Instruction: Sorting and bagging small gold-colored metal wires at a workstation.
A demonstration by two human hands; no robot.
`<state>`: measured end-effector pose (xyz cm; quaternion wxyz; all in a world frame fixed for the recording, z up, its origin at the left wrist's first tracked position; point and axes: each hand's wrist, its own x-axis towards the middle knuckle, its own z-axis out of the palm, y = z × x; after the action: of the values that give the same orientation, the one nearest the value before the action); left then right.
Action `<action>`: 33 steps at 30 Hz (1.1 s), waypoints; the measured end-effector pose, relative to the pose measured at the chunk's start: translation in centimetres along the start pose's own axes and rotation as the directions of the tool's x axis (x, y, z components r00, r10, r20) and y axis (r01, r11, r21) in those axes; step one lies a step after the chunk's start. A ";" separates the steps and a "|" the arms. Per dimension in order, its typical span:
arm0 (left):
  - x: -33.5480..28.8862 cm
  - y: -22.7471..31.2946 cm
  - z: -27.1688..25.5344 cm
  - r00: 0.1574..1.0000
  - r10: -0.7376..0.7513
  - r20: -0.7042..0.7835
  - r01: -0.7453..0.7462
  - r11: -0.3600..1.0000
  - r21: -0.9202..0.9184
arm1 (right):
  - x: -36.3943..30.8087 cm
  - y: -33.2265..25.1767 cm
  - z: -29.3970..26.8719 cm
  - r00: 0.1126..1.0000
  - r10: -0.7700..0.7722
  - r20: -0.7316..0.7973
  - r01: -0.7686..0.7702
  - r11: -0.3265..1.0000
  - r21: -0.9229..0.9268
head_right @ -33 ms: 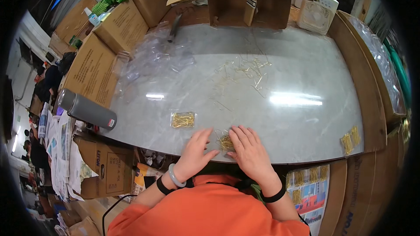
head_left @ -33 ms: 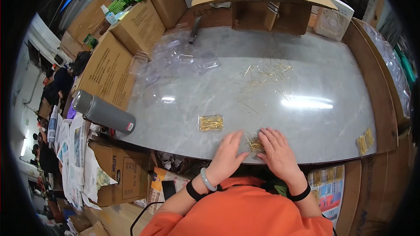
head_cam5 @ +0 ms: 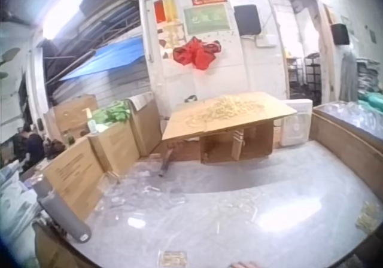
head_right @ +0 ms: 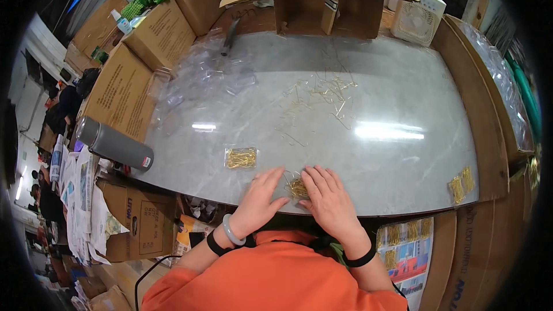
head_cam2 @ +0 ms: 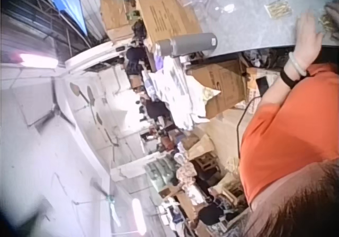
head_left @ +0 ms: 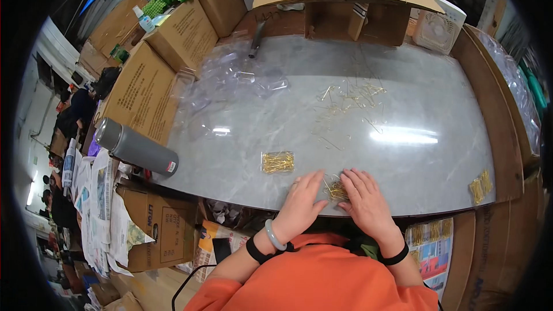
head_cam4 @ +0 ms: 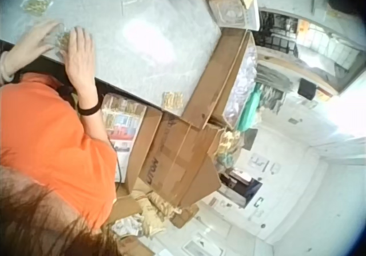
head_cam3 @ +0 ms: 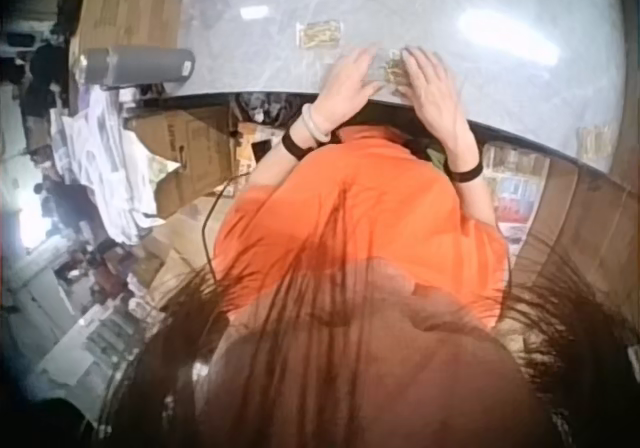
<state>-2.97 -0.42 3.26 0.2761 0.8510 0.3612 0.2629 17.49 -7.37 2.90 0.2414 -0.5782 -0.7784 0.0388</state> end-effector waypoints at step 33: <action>2.3 -0.9 2.6 0.935 0.298 0.192 -0.306 0.952 0.010 | -1.3 2.4 -1.0 0.999 0.046 -0.027 -0.034 0.939 0.341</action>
<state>-0.33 1.15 1.45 0.2484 0.9227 0.2036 0.2133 20.29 -7.94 2.51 0.3503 -0.5439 -0.7439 0.1676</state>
